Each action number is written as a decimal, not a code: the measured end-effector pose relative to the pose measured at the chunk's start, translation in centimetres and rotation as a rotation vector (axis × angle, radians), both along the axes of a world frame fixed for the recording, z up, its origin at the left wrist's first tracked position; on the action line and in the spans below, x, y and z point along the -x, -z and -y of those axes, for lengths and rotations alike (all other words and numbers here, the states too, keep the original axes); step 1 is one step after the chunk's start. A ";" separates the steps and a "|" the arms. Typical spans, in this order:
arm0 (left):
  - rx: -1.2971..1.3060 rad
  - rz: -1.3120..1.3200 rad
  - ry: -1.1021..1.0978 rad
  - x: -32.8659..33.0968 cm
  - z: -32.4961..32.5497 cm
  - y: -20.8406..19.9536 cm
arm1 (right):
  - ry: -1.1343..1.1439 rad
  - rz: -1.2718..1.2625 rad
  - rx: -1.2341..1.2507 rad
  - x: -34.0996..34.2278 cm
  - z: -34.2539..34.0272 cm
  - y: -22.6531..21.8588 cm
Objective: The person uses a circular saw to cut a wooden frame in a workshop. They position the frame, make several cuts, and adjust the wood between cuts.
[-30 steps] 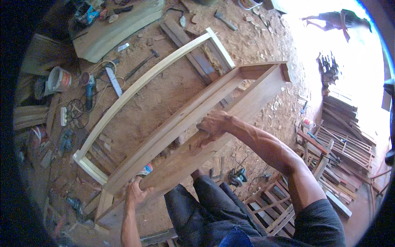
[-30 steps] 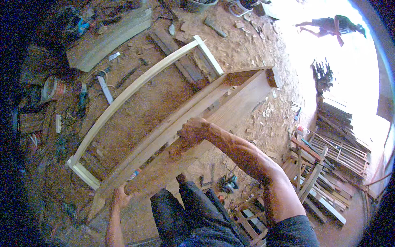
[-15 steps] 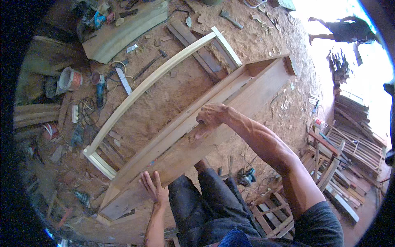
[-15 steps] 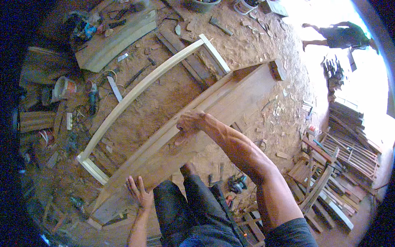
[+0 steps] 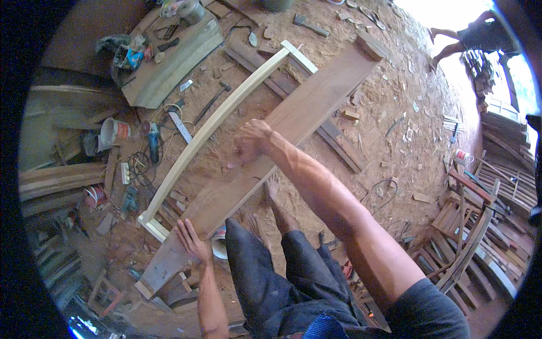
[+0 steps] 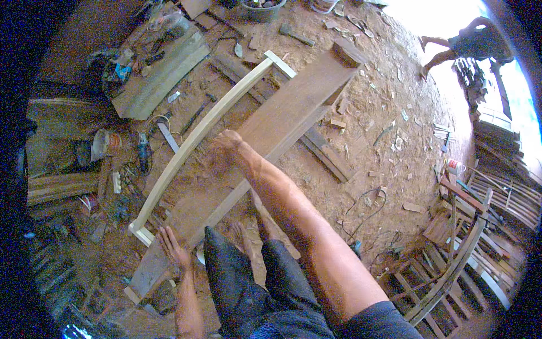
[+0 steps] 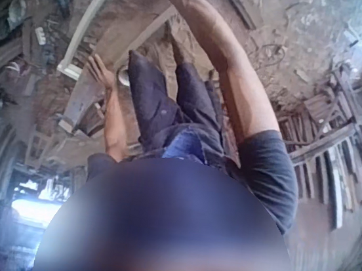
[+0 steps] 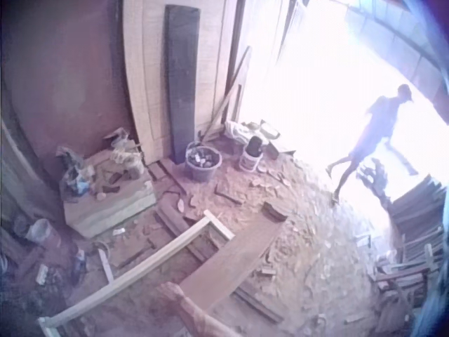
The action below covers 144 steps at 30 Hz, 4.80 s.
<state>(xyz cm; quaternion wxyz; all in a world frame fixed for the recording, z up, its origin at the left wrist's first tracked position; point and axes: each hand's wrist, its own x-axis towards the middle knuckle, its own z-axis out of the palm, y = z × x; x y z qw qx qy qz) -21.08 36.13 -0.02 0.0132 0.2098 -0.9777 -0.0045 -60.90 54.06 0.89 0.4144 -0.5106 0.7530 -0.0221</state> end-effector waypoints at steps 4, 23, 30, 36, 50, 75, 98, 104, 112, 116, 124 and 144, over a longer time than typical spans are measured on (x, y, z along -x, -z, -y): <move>-0.038 0.007 0.003 1.8 2.0 0.5 | 0.298 -0.282 0.430 -2.2 -0.4 1.0; -0.176 0.343 -0.138 13.4 15.7 6.6 | 2.164 0.539 -0.095 -24.8 -6.1 19.9; -0.093 0.522 -0.024 18.0 24.0 12.7 | 2.433 0.572 0.051 -25.4 3.4 28.4; -0.311 0.483 0.035 20.3 28.4 18.2 | 2.352 0.548 -0.307 -24.1 7.0 28.1; -0.652 0.699 -0.049 21.4 26.8 25.9 | 2.370 0.227 -0.659 -25.1 5.8 23.4; -0.442 0.814 0.030 19.6 29.3 25.4 | 2.123 0.228 -0.788 -28.3 7.9 26.4; -1.078 0.349 -1.179 -22.1 2.3 8.8 | 0.875 0.377 -0.198 -22.8 -5.1 11.2; -1.358 0.210 -1.456 -25.4 -7.8 15.3 | 0.627 0.323 -0.210 -15.8 -7.4 15.9; -1.074 0.129 -1.512 -27.7 -4.4 23.5 | 0.249 0.138 -0.163 -13.4 18.0 13.8; -1.113 0.177 -1.793 -27.4 4.2 24.6 | 0.081 0.028 -0.072 -17.7 31.6 17.8; -1.142 0.019 -1.985 -26.9 11.0 36.6 | -0.427 -0.318 -0.016 -25.6 49.2 30.2; -0.799 -0.264 -2.526 -23.1 15.7 29.4 | -0.639 -0.526 -0.396 -31.1 55.1 29.2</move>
